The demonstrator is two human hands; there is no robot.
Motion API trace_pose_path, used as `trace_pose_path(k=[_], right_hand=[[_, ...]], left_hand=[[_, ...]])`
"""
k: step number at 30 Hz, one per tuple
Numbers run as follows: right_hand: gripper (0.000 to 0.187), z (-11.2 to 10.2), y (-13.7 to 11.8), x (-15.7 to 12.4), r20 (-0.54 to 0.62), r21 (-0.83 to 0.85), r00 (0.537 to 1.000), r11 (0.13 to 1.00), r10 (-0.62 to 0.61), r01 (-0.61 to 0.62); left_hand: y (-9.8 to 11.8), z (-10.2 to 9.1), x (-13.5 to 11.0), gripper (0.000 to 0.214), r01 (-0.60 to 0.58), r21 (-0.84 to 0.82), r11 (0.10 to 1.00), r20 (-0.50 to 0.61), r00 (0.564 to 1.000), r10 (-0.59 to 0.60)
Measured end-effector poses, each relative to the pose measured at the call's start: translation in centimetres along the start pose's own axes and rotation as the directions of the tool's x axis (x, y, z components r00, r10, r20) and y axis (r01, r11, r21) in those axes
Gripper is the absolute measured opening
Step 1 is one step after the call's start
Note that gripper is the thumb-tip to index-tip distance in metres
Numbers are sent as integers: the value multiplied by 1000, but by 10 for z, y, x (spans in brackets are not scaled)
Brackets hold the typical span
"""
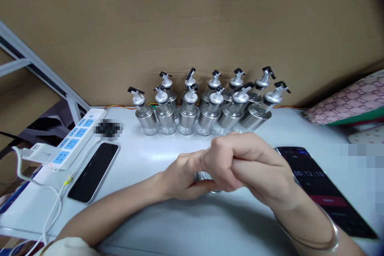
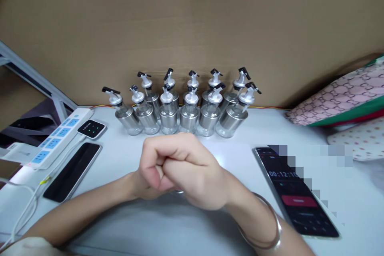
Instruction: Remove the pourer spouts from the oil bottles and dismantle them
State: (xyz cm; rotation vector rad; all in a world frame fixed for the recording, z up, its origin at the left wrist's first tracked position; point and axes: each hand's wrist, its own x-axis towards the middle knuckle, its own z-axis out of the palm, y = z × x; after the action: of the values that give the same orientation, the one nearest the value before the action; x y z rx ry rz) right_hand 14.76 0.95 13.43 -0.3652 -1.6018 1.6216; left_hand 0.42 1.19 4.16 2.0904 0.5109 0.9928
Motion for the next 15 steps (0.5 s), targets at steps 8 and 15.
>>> trace_pose_path(k=[8, 15], right_hand=[[20, -15, 2, -4, -325, -145, 932, 983, -159, 117], [22, -33, -16, -9, -435, -330, 842, 927, -319, 180]], left_hand=[[14, -44, 11, 37, 185, -27, 982, 124, 976, -180], [31, -97, 9, 32, 389, 30, 921, 176, 905, -388]])
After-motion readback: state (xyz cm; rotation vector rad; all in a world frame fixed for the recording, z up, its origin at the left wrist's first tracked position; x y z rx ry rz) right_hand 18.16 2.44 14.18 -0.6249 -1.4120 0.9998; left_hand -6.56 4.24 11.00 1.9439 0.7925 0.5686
